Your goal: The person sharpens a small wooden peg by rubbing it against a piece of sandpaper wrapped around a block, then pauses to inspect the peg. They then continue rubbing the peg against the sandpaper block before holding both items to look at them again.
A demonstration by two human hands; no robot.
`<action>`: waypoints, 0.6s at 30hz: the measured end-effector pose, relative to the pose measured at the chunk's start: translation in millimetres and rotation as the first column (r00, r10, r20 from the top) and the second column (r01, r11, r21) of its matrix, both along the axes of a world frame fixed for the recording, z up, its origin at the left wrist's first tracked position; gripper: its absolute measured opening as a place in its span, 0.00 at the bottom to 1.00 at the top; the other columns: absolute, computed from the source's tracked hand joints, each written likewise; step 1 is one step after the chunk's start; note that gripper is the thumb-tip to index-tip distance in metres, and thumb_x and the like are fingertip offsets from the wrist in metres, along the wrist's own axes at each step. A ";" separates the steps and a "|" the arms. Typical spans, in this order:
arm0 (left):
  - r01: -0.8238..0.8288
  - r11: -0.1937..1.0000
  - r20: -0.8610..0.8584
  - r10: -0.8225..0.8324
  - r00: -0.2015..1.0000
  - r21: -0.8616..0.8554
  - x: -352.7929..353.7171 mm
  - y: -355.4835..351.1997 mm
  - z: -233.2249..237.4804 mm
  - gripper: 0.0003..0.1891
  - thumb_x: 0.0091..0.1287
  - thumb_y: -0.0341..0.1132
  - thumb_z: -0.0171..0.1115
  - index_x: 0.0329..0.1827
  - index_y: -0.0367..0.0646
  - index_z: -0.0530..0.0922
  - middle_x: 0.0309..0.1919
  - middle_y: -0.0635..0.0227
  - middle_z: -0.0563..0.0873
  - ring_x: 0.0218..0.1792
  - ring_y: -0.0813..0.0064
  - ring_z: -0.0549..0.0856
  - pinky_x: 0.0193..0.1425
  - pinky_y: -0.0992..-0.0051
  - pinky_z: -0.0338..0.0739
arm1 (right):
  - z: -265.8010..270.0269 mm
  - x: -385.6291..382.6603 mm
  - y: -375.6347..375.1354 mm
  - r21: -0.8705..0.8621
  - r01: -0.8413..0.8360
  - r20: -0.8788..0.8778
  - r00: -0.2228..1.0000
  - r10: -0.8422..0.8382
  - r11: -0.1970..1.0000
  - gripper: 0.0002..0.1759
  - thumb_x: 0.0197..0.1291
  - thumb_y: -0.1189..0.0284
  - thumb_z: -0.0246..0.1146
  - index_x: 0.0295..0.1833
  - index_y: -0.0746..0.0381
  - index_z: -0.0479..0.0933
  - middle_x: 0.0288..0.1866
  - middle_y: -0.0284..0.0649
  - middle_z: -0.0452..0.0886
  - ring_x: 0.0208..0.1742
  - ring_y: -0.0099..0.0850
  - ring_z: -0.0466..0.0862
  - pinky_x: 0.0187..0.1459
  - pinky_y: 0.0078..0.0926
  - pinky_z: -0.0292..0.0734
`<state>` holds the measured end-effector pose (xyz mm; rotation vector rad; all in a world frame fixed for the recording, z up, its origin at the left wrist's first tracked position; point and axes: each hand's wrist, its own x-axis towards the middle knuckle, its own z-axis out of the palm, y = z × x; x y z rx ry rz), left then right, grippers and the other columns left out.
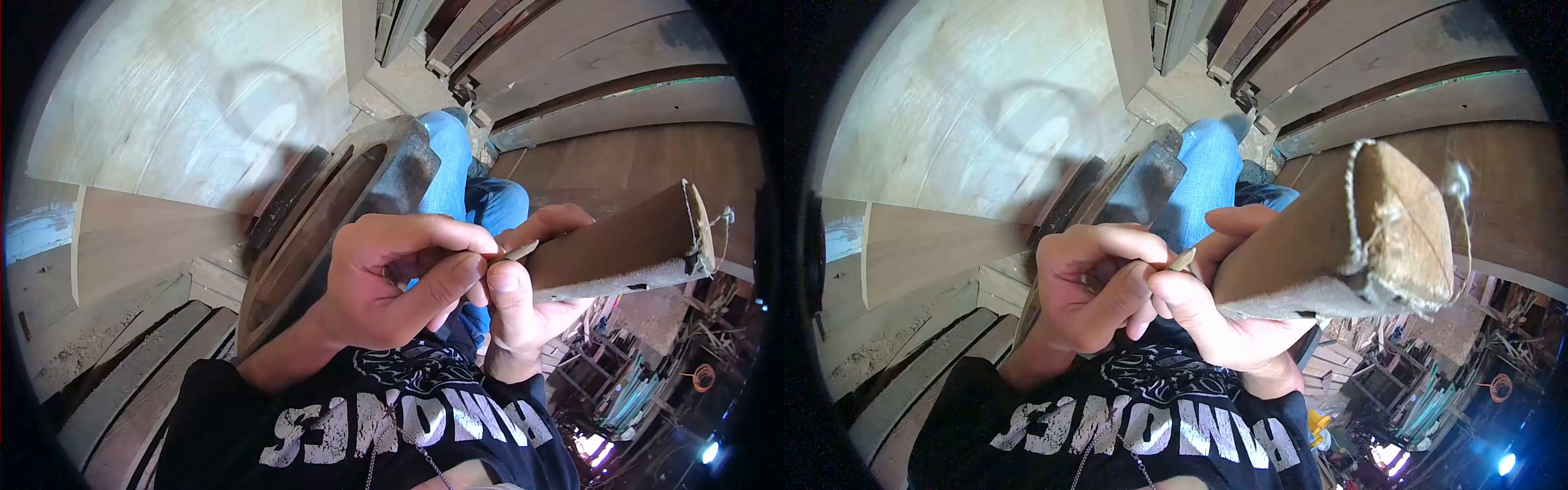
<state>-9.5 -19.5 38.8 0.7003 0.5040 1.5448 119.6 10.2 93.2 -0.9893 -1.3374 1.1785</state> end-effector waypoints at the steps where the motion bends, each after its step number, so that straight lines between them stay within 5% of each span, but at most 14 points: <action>1: -0.002 1.000 -0.009 0.003 1.000 0.008 -0.6 0.3 0.0 0.07 0.74 0.23 0.61 0.50 0.30 0.82 0.28 0.67 0.87 0.20 0.90 0.78 0.22 0.87 0.68 | -0.9 0.7 0.0 0.004 0.016 0.016 1.000 -0.016 1.000 0.30 0.55 0.80 0.77 0.58 0.76 0.69 0.22 0.36 0.78 0.25 0.22 0.81 0.30 0.17 0.73; 8: -0.003 1.000 -0.001 0.003 1.000 -0.003 -2.6 0.6 -0.6 0.07 0.72 0.21 0.64 0.50 0.30 0.82 0.29 0.66 0.88 0.22 0.90 0.80 0.25 0.87 0.70 | -1.7 5.2 -0.7 -0.008 0.042 0.046 0.998 -0.042 0.999 0.32 0.52 0.75 0.81 0.56 0.75 0.71 0.23 0.35 0.78 0.25 0.20 0.78 0.30 0.15 0.69; 10: 0.007 1.000 -0.018 -0.007 1.000 -0.010 -3.7 0.9 0.3 0.07 0.72 0.22 0.64 0.50 0.29 0.82 0.31 0.64 0.89 0.22 0.89 0.81 0.26 0.87 0.71 | -3.9 13.0 -1.9 -0.028 0.054 0.183 0.982 -0.048 0.998 0.33 0.49 0.72 0.83 0.55 0.74 0.73 0.25 0.34 0.78 0.26 0.18 0.75 0.30 0.14 0.66; 18: -0.012 0.999 -0.067 0.015 0.998 0.044 -3.4 3.2 -1.2 0.08 0.73 0.25 0.63 0.47 0.27 0.79 0.31 0.58 0.85 0.23 0.83 0.81 0.25 0.84 0.70 | -4.7 9.3 -2.0 -0.021 0.094 0.145 0.985 -0.090 0.995 0.33 0.46 0.72 0.84 0.54 0.73 0.75 0.28 0.34 0.78 0.27 0.19 0.75 0.30 0.15 0.66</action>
